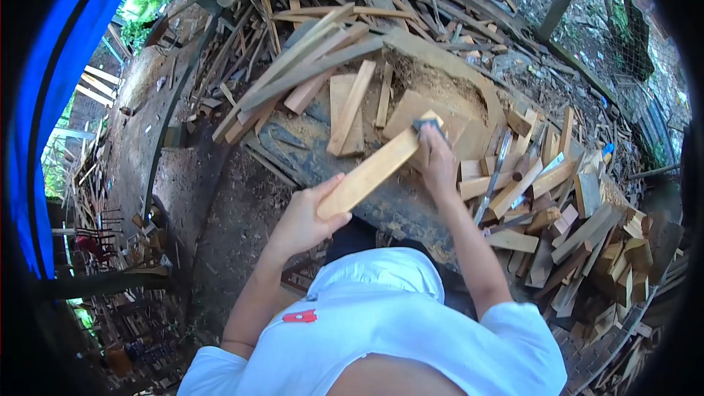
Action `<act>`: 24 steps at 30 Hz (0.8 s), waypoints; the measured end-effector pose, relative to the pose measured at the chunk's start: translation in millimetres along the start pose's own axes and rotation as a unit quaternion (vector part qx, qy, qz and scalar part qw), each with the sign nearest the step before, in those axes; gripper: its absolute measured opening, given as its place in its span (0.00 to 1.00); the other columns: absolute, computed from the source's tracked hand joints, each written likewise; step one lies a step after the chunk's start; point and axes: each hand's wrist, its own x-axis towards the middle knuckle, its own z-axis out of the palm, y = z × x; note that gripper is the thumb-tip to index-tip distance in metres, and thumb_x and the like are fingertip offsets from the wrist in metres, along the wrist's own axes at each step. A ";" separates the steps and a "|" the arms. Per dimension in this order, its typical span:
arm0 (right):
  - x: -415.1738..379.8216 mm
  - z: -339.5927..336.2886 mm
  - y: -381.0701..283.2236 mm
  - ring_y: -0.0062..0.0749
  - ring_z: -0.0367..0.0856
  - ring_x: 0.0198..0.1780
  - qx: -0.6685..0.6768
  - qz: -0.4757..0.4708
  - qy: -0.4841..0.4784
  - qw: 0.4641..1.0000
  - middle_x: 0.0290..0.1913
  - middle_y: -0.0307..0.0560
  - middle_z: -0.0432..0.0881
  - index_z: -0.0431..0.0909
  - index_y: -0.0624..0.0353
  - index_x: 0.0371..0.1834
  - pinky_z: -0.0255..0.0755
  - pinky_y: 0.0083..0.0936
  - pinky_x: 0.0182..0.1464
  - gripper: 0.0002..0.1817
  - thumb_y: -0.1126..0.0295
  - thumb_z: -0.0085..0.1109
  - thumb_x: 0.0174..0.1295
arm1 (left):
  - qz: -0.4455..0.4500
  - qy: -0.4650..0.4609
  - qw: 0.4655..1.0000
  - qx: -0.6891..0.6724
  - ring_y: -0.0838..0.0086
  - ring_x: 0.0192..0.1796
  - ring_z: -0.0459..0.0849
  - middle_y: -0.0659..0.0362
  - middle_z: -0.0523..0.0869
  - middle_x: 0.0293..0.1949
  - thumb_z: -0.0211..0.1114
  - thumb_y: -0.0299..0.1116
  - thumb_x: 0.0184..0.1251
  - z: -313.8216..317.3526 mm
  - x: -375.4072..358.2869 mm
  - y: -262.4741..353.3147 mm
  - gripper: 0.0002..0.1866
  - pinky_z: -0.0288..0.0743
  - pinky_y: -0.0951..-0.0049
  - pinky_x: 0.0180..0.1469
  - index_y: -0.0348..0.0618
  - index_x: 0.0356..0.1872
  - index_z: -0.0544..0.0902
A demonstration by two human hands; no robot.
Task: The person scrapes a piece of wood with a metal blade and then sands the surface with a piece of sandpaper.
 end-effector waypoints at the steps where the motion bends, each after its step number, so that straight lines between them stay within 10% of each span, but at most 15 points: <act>1: 15.2 -3.2 7.9 0.58 0.79 0.60 0.027 0.060 -0.042 0.997 0.56 0.63 0.82 0.79 0.64 0.56 0.72 0.44 0.64 0.17 0.64 0.47 0.77 | -0.014 0.003 1.000 -0.020 0.82 0.21 0.79 0.59 0.84 0.27 0.72 0.26 0.60 2.2 -0.8 2.8 0.38 0.74 0.78 0.23 0.36 0.73 0.68; 19: -10.2 11.1 -13.0 0.55 0.79 0.61 -0.039 0.018 0.044 0.998 0.56 0.62 0.82 0.79 0.65 0.57 0.71 0.45 0.65 0.18 0.64 0.49 0.76 | 0.068 0.024 0.996 0.045 0.81 0.20 0.78 0.58 0.85 0.27 0.72 0.25 0.60 -4.6 8.1 -6.5 0.37 0.75 0.77 0.23 0.37 0.72 0.70; 21: -7.1 5.3 -9.5 0.55 0.79 0.62 -0.029 0.025 0.022 0.999 0.56 0.62 0.82 0.79 0.65 0.57 0.71 0.45 0.65 0.18 0.63 0.49 0.76 | 0.002 0.014 0.999 0.038 0.55 0.54 0.88 0.35 0.84 0.52 0.74 0.31 0.56 -4.5 5.0 -6.8 0.37 0.78 0.67 0.57 0.30 0.68 0.72; 22: 10.3 9.8 8.6 0.55 0.79 0.61 -0.033 0.063 -0.004 0.997 0.56 0.62 0.83 0.79 0.66 0.56 0.71 0.45 0.64 0.18 0.63 0.49 0.76 | -0.003 0.008 0.999 0.037 0.55 0.54 0.88 0.35 0.84 0.52 0.74 0.31 0.56 -0.8 1.0 -8.8 0.37 0.78 0.67 0.57 0.30 0.68 0.72; 24: 20.6 21.5 22.8 0.55 0.80 0.60 -0.034 0.096 -0.022 0.995 0.56 0.62 0.83 0.80 0.66 0.55 0.71 0.44 0.64 0.18 0.62 0.49 0.76 | 0.032 0.019 0.999 0.017 0.81 0.20 0.79 0.57 0.85 0.27 0.72 0.26 0.60 2.5 1.7 -9.0 0.37 0.75 0.76 0.23 0.36 0.72 0.69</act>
